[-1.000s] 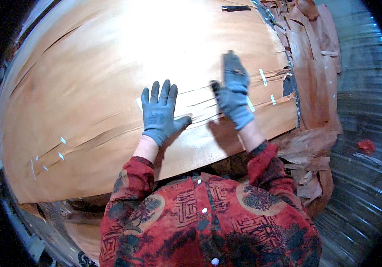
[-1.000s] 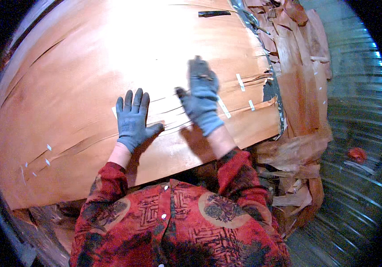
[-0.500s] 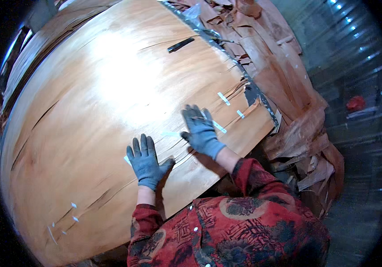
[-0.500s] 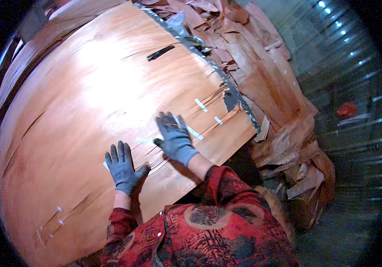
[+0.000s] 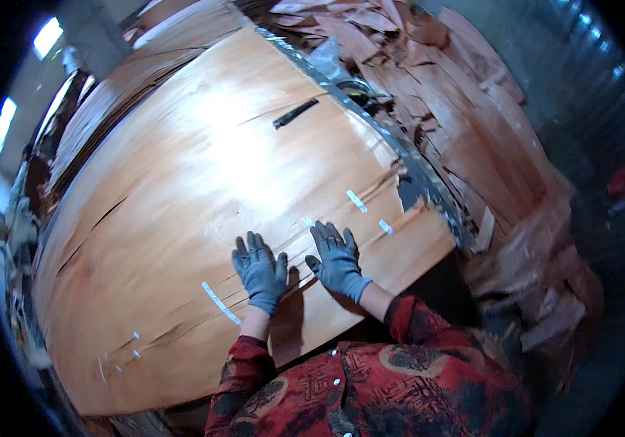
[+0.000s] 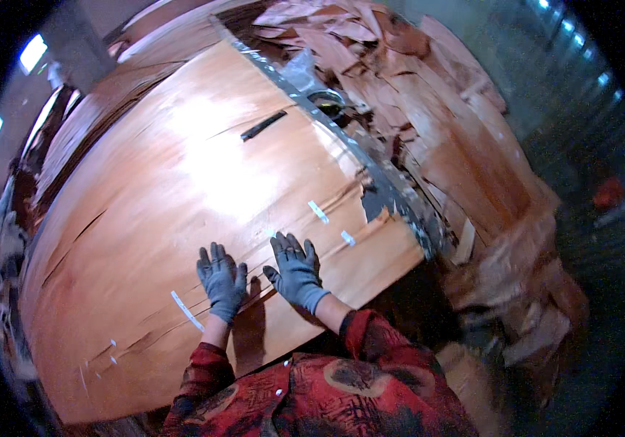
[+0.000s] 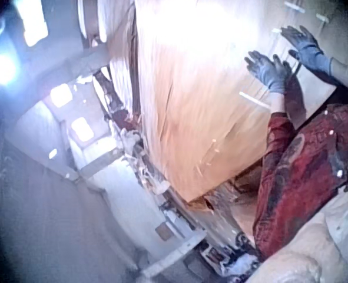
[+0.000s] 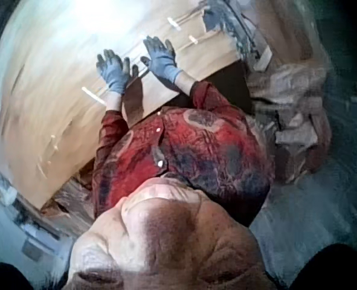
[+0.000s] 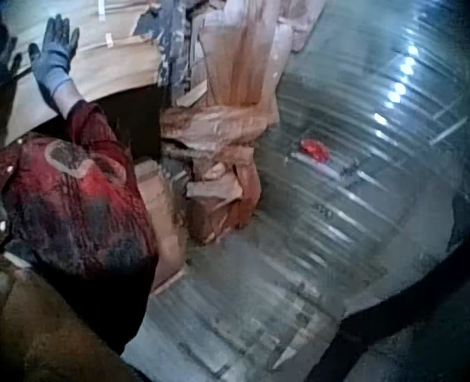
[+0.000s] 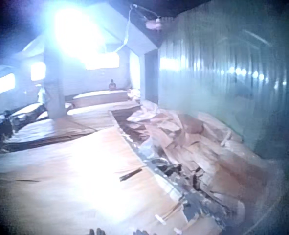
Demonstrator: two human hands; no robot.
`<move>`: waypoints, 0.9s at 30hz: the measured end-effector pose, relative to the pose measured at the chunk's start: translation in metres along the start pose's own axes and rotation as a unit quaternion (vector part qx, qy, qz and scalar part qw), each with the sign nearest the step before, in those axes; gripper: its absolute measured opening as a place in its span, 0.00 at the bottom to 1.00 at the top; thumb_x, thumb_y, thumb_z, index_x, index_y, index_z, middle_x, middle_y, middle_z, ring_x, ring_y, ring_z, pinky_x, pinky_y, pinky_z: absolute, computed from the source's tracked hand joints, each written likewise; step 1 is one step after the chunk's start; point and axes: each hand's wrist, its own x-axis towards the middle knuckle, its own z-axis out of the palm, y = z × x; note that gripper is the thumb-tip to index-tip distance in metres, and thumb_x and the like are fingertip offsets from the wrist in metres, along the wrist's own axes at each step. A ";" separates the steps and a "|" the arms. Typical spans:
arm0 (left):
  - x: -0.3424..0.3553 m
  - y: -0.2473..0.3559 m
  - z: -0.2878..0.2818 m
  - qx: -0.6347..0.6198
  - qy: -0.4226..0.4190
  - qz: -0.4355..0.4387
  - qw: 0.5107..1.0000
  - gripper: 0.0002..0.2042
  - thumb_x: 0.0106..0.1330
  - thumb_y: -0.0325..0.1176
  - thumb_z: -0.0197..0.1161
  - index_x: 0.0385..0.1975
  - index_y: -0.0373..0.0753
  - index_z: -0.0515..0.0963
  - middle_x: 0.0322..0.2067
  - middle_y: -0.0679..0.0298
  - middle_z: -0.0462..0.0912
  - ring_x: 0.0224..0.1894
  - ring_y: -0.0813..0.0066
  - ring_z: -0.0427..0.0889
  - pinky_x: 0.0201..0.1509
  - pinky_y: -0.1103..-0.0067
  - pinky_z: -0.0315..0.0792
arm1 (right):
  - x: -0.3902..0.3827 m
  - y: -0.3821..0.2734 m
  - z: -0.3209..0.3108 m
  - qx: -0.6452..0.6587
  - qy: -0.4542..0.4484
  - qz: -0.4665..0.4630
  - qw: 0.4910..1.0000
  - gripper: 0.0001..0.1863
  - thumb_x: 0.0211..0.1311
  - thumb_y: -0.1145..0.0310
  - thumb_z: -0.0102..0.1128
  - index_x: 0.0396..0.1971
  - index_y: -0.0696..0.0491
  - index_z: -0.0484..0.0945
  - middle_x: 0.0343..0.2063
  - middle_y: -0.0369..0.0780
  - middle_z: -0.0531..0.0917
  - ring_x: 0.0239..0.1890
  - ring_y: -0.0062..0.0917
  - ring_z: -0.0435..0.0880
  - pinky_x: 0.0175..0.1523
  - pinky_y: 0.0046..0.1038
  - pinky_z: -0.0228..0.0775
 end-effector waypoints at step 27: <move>0.014 0.055 -0.001 -0.053 0.012 -0.126 0.991 0.33 0.56 0.46 0.59 0.57 0.29 0.63 0.62 0.45 0.58 0.65 0.48 0.57 0.67 0.54 0.45 | 0.392 0.108 0.002 -0.232 -0.051 -0.202 0.950 0.09 0.49 0.69 0.59 0.33 0.50 0.76 0.35 0.43 0.79 0.41 0.39 0.78 0.46 0.39 0.67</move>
